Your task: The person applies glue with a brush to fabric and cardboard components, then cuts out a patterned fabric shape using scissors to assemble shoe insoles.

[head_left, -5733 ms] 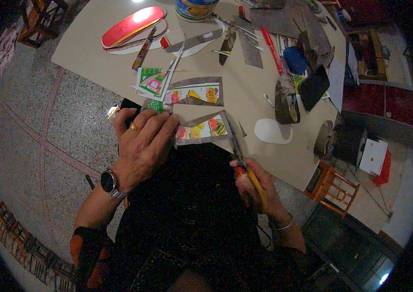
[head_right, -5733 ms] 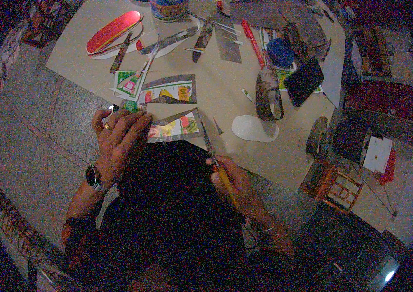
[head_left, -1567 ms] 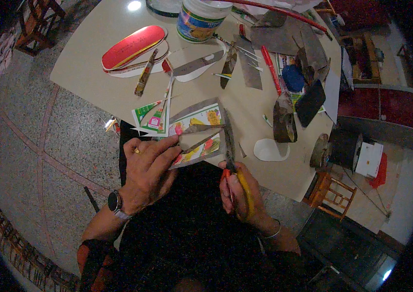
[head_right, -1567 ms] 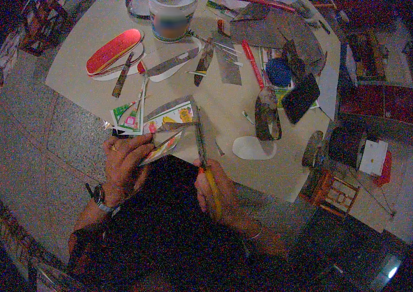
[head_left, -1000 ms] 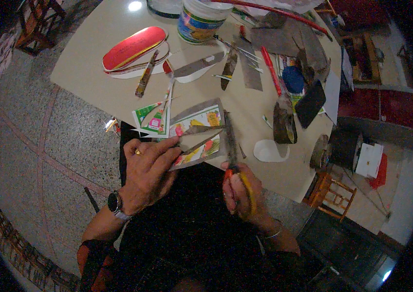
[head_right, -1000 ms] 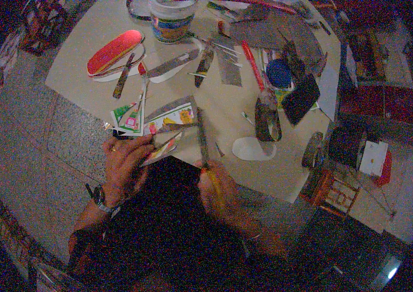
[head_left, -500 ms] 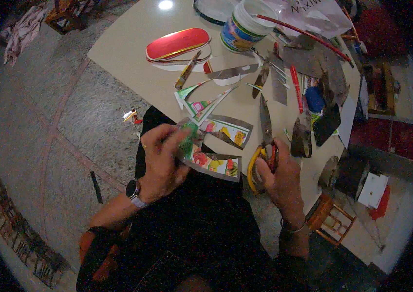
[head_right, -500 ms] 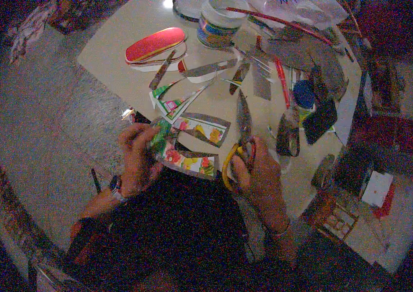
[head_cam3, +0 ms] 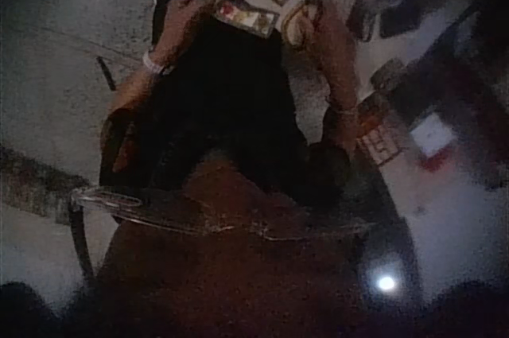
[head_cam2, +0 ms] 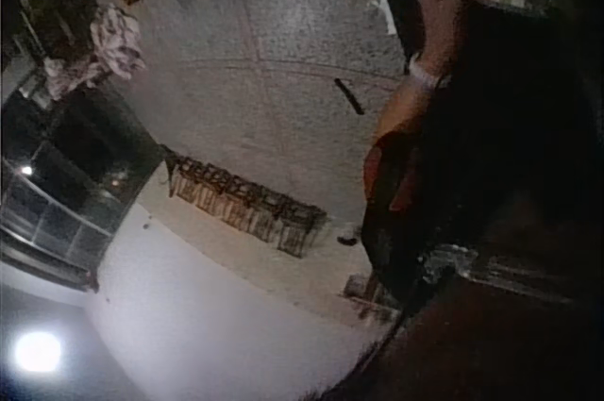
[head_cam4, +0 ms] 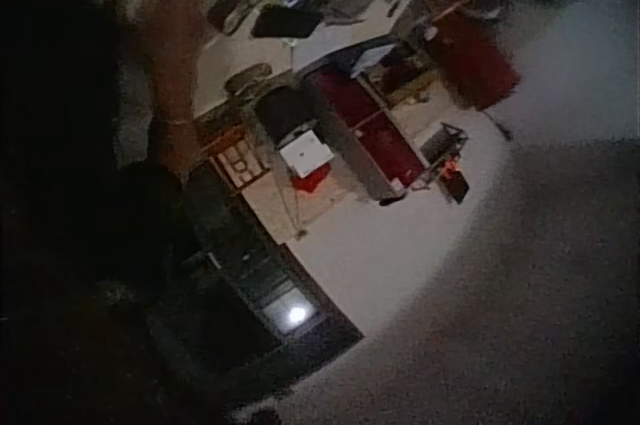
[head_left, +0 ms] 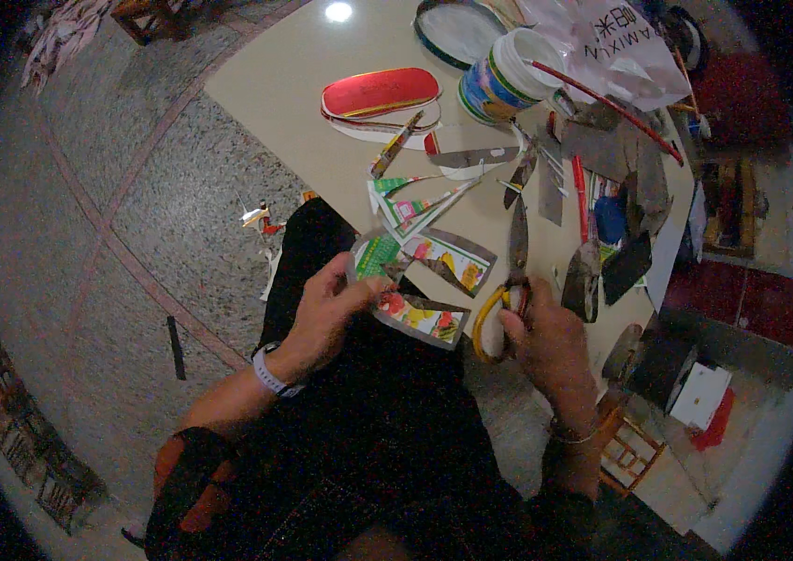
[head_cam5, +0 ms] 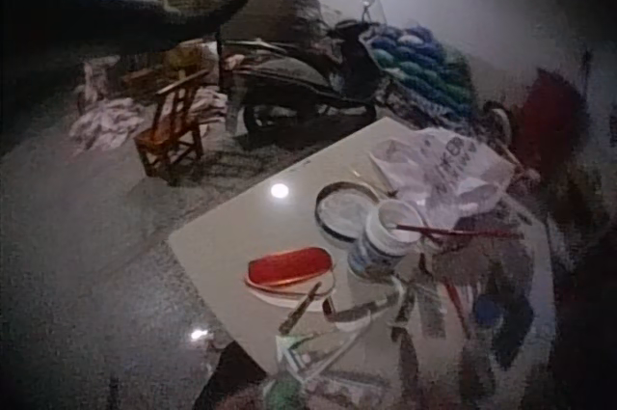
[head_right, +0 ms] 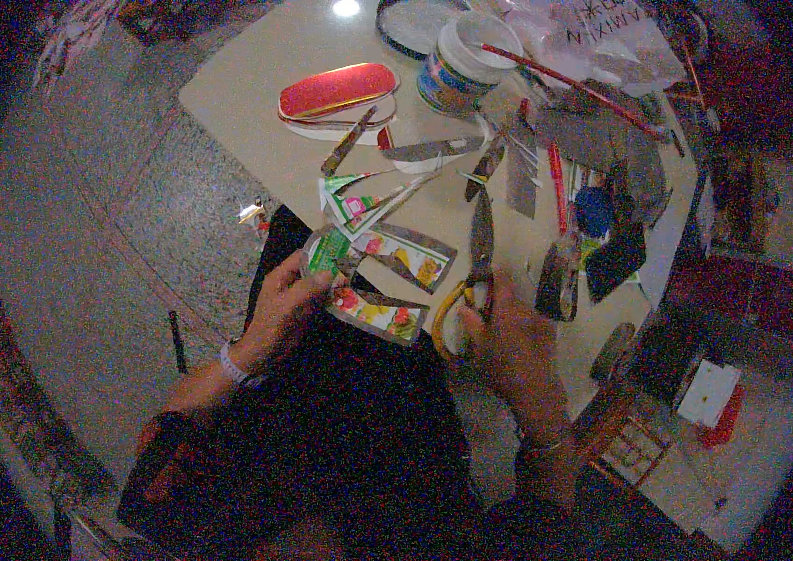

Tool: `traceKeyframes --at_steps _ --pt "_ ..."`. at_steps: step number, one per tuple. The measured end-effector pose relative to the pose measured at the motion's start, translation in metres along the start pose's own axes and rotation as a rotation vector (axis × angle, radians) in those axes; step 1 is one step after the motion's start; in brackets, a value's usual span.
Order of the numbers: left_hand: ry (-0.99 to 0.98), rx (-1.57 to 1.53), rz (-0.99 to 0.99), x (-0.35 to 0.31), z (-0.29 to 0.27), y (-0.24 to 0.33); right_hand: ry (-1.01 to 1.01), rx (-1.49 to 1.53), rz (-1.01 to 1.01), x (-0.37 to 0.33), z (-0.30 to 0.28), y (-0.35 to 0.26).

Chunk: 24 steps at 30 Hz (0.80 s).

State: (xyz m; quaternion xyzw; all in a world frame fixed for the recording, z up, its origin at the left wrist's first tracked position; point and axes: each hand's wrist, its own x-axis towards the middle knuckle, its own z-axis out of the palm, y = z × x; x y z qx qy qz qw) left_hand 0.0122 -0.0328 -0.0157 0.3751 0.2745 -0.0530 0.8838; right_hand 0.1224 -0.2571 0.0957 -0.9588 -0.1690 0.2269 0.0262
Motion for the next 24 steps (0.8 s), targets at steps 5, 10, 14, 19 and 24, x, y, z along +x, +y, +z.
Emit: traceKeyframes --at_steps 5,10,14,19,24 --pt "0.02 0.15 0.081 0.006 0.003 0.0 0.259 0.059 -0.405 0.028 -0.022 -0.016" --pt "0.045 0.292 0.063 0.0 0.009 0.013 0.309 0.092 -0.746 0.092 -0.001 -0.043" --pt "0.054 0.311 0.106 0.004 0.0 0.003 0.203 0.113 -0.793 0.115 0.005 -0.056" --pt "0.082 0.422 0.116 0.0 -0.01 0.012 0.277 0.113 -0.65 0.123 0.011 -0.057" --pt "0.067 0.39 0.115 -0.001 -0.025 0.012 0.289 0.115 -0.528 0.124 0.009 -0.06"
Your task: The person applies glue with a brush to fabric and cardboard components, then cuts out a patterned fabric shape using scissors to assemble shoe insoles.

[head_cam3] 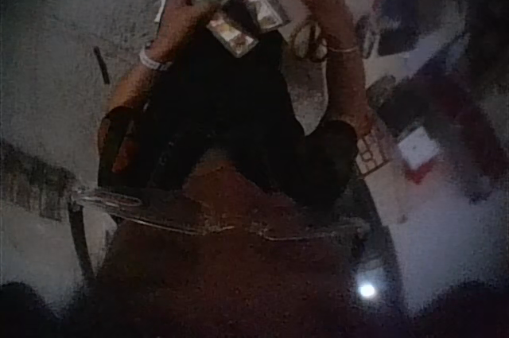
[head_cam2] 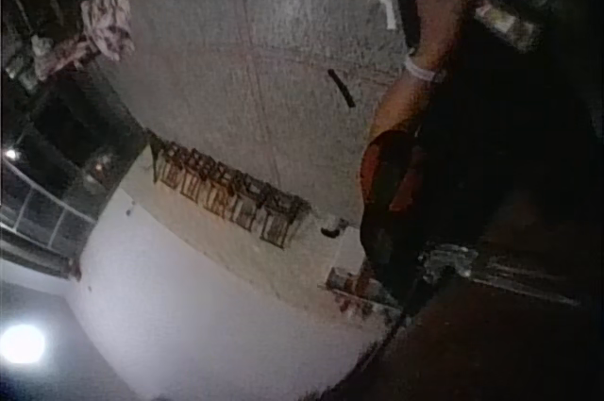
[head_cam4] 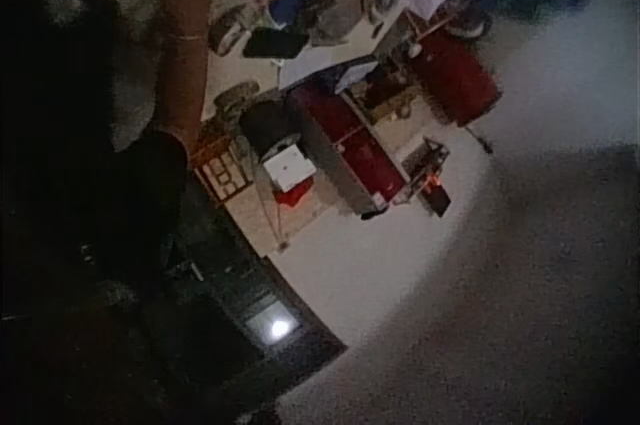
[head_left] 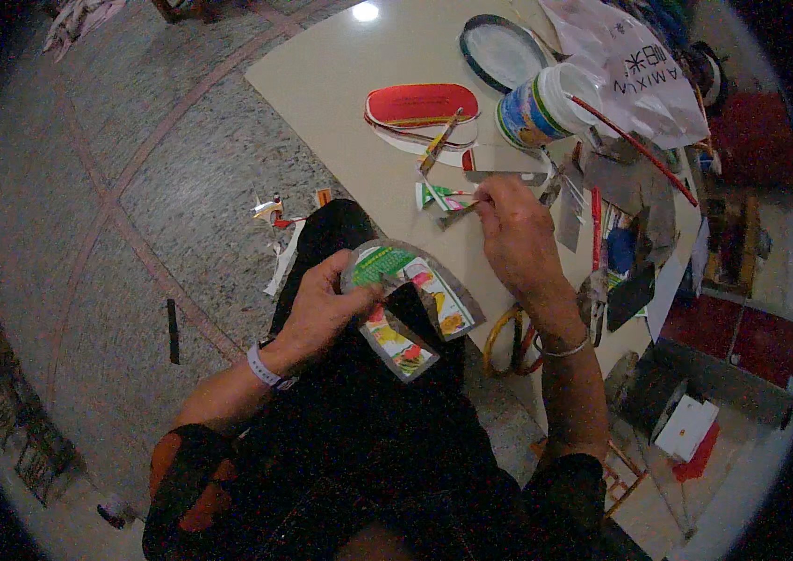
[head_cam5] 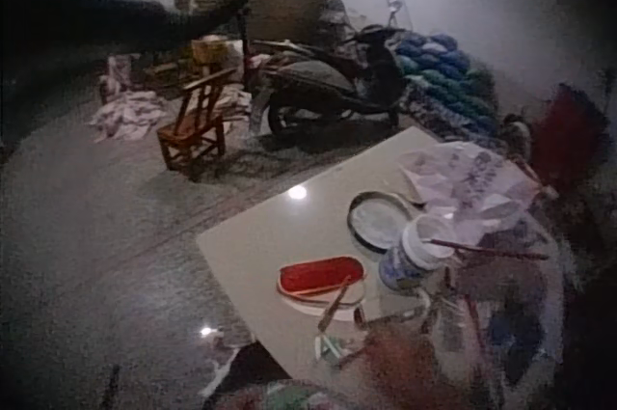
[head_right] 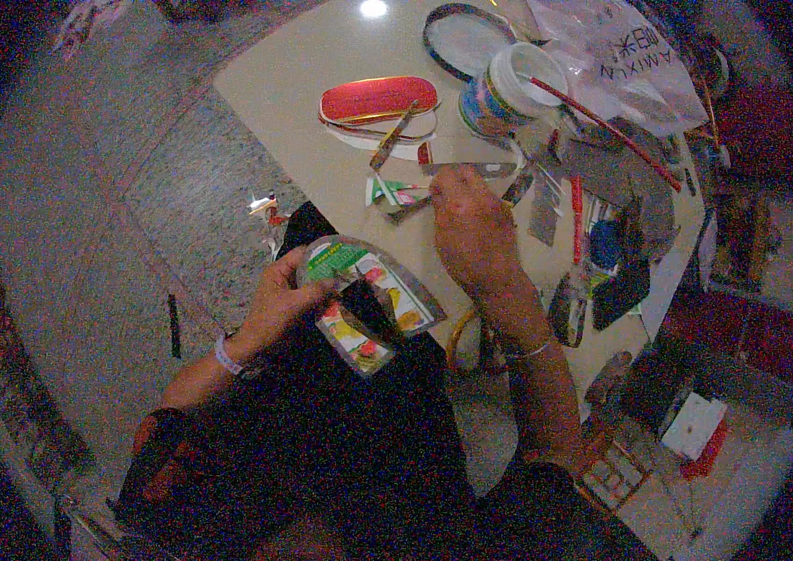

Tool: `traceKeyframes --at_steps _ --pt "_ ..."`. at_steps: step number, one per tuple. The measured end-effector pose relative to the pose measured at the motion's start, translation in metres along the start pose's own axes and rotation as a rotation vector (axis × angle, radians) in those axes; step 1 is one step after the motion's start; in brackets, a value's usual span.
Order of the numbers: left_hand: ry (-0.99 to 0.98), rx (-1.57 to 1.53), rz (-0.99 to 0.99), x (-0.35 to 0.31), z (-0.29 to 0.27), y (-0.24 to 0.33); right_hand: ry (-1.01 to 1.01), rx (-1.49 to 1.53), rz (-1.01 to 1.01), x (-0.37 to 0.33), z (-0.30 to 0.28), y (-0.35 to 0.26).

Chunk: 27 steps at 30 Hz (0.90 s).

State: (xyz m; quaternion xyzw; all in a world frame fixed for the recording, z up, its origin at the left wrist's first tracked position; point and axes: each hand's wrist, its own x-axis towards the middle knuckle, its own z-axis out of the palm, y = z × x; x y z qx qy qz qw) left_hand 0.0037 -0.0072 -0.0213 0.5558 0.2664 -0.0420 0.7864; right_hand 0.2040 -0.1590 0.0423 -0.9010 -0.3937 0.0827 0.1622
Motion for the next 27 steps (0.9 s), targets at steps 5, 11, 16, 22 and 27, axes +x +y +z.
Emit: traceKeyframes --at_steps 5,11,16,22,27 --pt "-0.003 -0.073 -0.027 -0.006 -0.006 0.011 -0.004 0.015 -0.064 -0.003 -0.013 0.006" --pt "-0.015 -0.001 0.039 -0.018 -0.006 0.042 -0.031 0.371 -0.084 -0.029 -0.043 -0.024" --pt "-0.136 0.188 0.207 -0.036 0.003 0.055 -0.238 0.778 -0.042 -0.071 -0.035 -0.056" --pt "-0.218 0.328 0.311 -0.054 0.02 0.054 -0.212 0.839 0.032 -0.11 -0.025 -0.07" --pt "-0.249 0.431 0.312 -0.067 0.039 0.038 -0.065 0.895 0.106 -0.147 -0.016 -0.065"
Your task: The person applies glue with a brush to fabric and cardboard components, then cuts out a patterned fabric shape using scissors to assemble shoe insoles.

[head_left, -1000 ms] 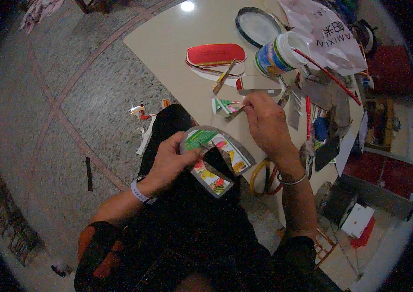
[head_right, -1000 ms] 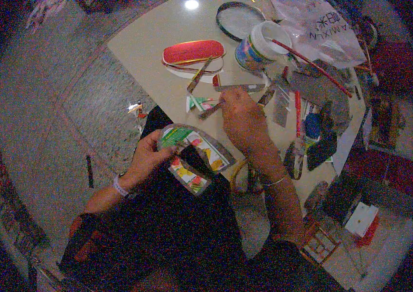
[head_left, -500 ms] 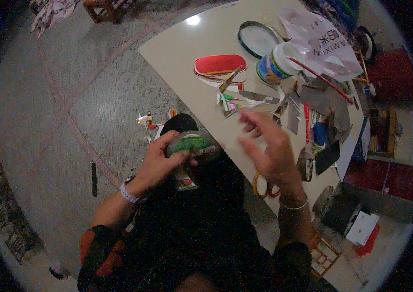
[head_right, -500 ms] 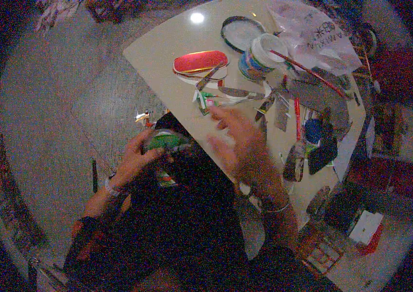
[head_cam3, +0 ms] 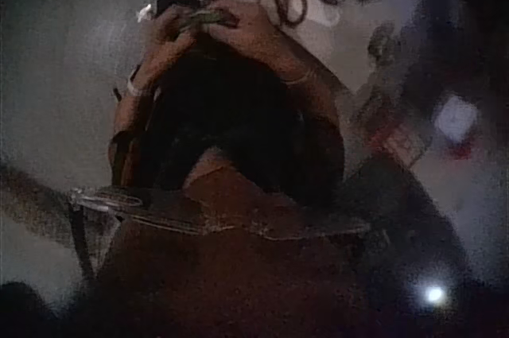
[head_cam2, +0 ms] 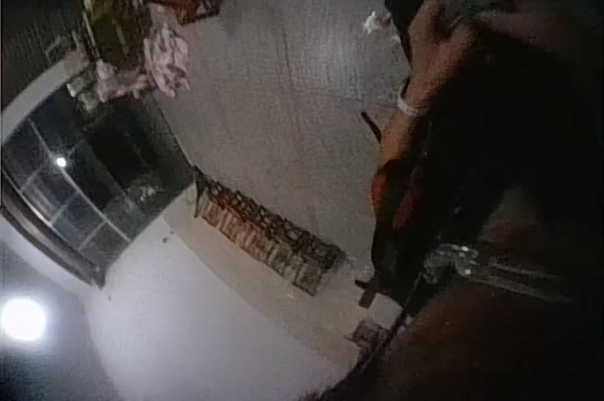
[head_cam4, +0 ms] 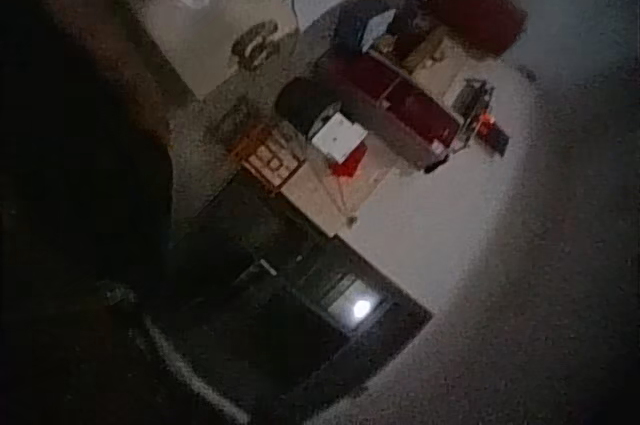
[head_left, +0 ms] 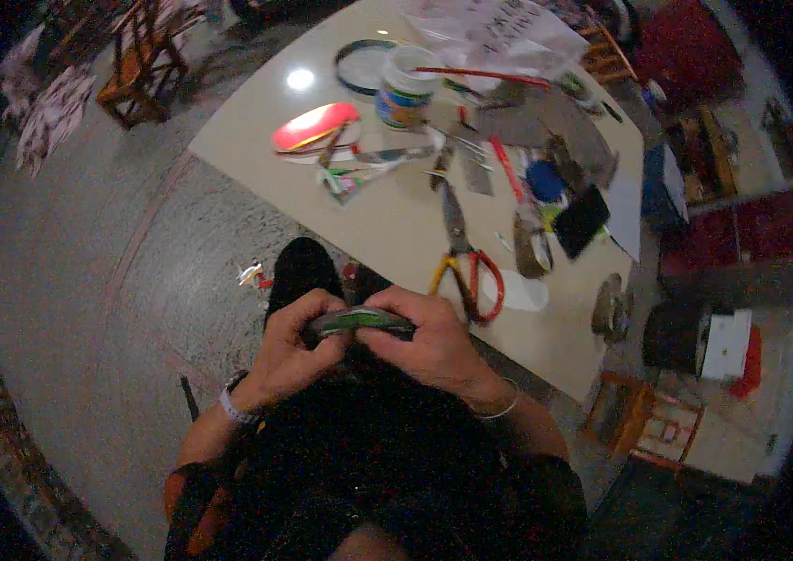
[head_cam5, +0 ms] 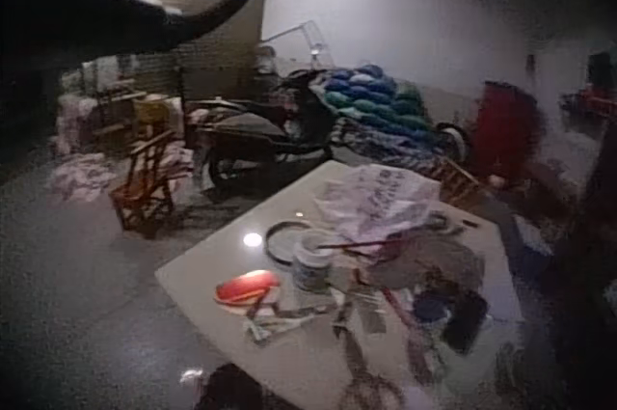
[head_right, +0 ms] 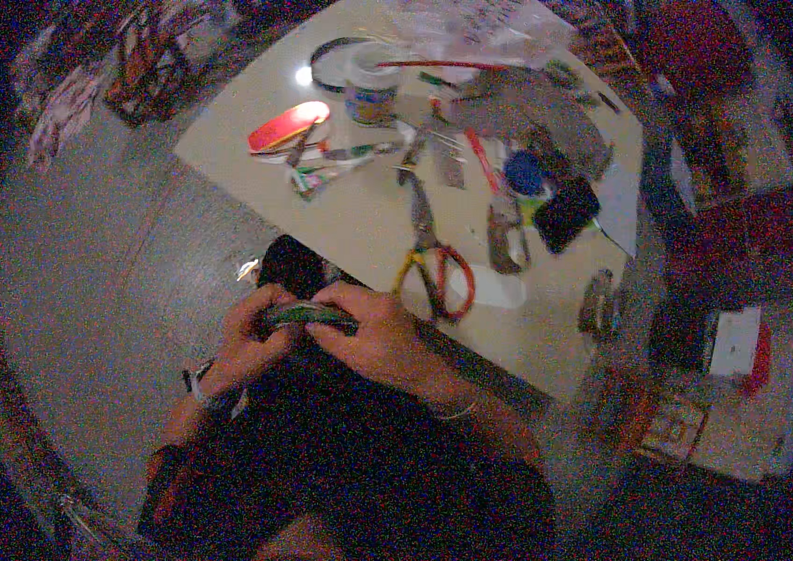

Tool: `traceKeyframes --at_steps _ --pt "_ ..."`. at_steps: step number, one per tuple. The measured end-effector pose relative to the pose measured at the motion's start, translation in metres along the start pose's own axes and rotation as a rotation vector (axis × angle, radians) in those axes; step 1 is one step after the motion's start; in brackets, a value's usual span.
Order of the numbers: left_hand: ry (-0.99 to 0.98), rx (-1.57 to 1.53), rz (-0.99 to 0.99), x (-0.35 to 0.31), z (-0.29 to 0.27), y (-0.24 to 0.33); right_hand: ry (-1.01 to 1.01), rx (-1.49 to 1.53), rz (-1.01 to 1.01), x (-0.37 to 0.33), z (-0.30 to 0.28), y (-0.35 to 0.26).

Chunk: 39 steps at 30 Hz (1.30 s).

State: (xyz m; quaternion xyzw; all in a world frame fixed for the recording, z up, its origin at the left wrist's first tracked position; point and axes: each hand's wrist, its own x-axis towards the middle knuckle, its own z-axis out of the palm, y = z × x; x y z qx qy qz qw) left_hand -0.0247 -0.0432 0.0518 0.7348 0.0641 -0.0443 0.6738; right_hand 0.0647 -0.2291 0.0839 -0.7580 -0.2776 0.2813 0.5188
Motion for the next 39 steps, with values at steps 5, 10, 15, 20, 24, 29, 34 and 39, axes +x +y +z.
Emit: traceKeyframes --at_steps 5,10,15,20,24,29,34,39 --pt "-0.041 -0.038 -0.033 -0.002 0.019 0.013 0.182 -0.066 -0.106 -0.027 0.001 0.01" --pt "-0.16 -0.117 0.178 0.007 0.028 0.024 0.24 -0.106 -0.263 -0.049 -0.015 0.012" --pt "-0.217 -0.088 0.146 0.029 0.025 0.026 0.309 -0.099 -0.204 -0.092 -0.051 0.005" --pt "-0.133 0.242 -0.184 0.02 -0.021 -0.007 0.573 -0.188 0.001 -0.155 -0.078 0.01" --pt "-0.149 0.358 -0.773 -0.081 -0.167 -0.138 0.92 0.009 0.289 -0.19 -0.075 0.022" --pt "-0.04 0.383 -1.317 -0.178 -0.201 -0.181 1.038 0.041 0.135 -0.193 -0.07 0.043" --pt "-0.04 0.288 -1.319 -0.164 -0.143 -0.186 0.969 0.087 0.187 -0.195 -0.076 0.056" --pt "-0.157 0.311 -1.195 -0.097 -0.101 -0.175 1.045 0.068 0.236 -0.204 -0.089 0.056"
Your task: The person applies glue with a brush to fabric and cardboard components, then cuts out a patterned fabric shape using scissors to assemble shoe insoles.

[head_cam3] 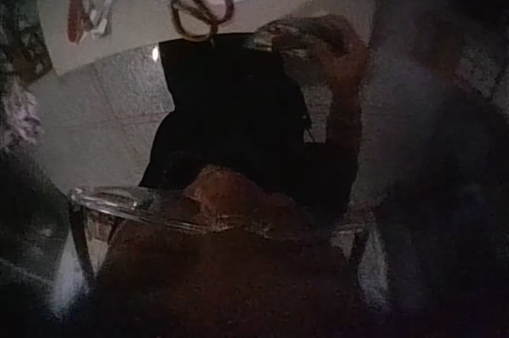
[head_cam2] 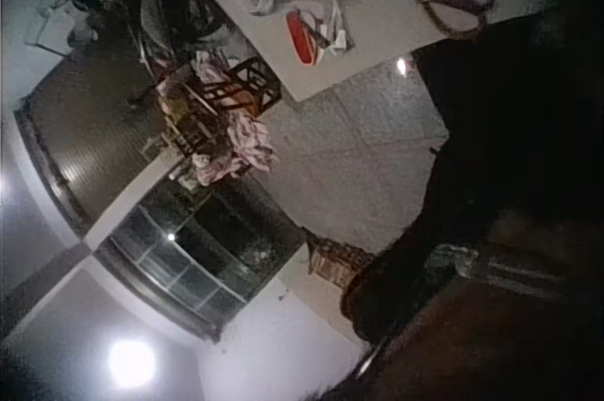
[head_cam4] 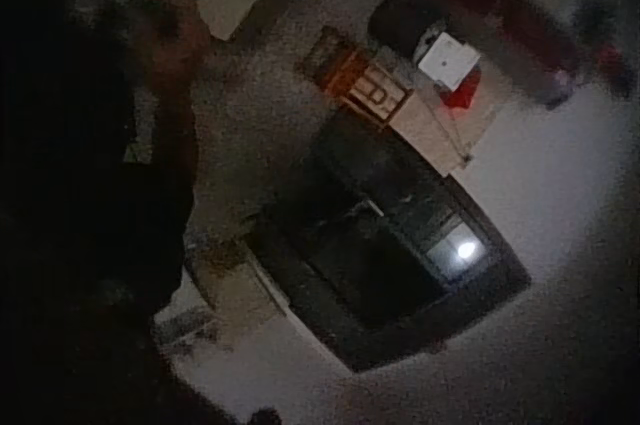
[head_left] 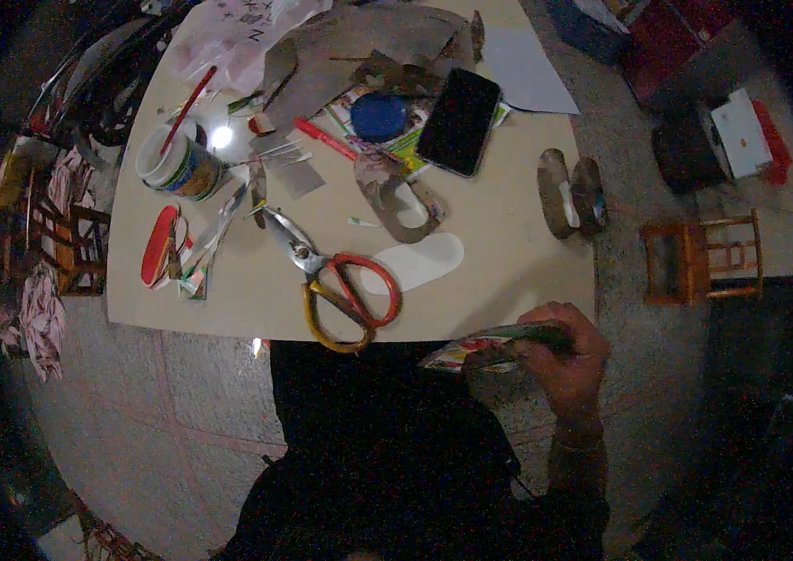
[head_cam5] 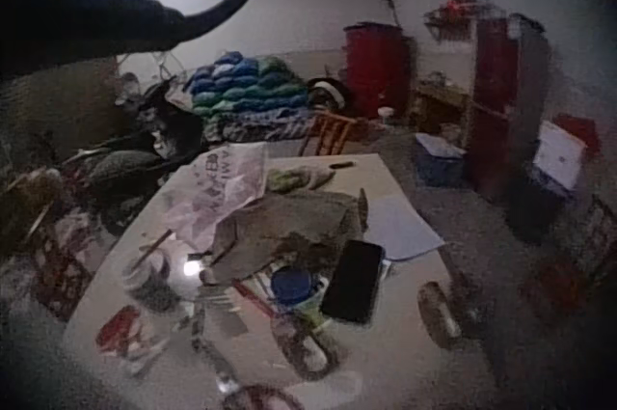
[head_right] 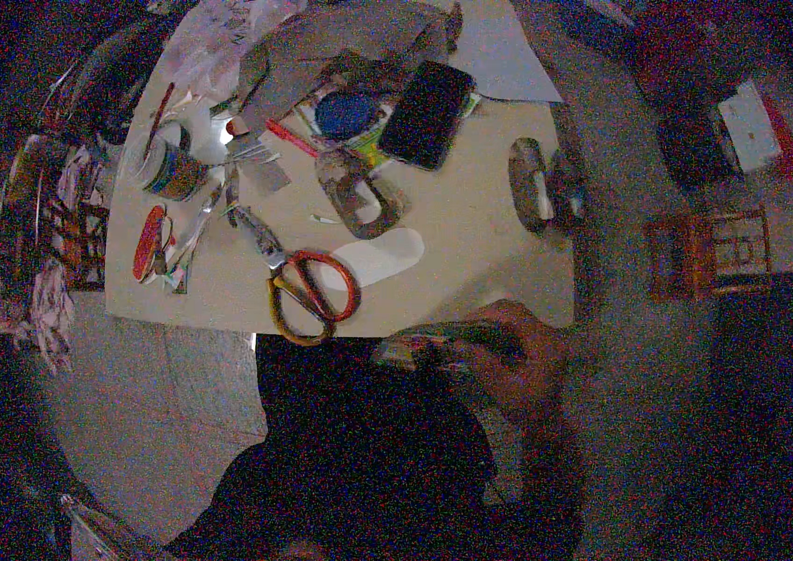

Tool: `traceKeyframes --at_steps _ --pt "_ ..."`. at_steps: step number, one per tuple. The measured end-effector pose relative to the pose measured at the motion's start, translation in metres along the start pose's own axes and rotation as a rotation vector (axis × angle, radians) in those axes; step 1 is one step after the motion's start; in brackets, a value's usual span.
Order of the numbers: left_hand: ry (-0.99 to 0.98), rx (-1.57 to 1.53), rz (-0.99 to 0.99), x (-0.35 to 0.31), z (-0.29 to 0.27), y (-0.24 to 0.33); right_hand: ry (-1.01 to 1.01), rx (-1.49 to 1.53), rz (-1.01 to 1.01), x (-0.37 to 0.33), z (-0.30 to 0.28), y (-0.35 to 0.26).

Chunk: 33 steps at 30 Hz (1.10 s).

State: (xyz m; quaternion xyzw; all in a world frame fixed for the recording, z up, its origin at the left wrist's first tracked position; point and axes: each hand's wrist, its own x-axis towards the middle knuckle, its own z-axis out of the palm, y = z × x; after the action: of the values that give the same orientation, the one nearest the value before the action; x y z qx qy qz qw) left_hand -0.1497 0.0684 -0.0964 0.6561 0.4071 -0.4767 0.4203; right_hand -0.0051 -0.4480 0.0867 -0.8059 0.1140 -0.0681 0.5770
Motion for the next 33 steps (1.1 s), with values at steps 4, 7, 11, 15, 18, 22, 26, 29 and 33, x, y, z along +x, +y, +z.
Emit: traceKeyframes --at_steps 4,7,11,15,18,22,26,29,33 --pt "-0.002 0.007 0.032 0.0 0.009 0.014 -0.069 0.024 -0.044 0.008 -0.002 0.002" --pt "0.002 0.035 0.024 0.001 0.006 0.019 -0.031 0.055 -0.069 0.004 -0.007 0.007" --pt "-0.003 0.057 -0.006 0.003 0.001 0.021 0.009 -0.003 -0.056 0.0 -0.01 0.012" --pt "-0.002 0.043 -0.03 0.001 -0.001 0.011 -0.042 0.043 0.062 -0.001 -0.012 0.006" --pt "-0.006 0.029 -0.034 -0.004 -0.003 0.008 -0.028 0.052 0.108 -0.002 -0.008 0.0" --pt "-0.013 -0.007 -0.033 -0.013 -0.008 -0.002 -0.079 -0.02 0.034 0.0 -0.005 -0.006" --pt "-0.044 -0.068 -0.036 -0.026 -0.018 -0.015 -0.01 -0.038 -0.065 -0.004 0.0 -0.01" --pt "-0.11 -0.156 -0.021 -0.041 -0.03 -0.023 -0.026 -0.168 -0.072 -0.007 -0.001 -0.015" --pt "-0.541 -0.581 0.235 -0.076 -0.051 -0.011 -0.02 -0.051 -0.118 -0.016 -0.009 0.003"
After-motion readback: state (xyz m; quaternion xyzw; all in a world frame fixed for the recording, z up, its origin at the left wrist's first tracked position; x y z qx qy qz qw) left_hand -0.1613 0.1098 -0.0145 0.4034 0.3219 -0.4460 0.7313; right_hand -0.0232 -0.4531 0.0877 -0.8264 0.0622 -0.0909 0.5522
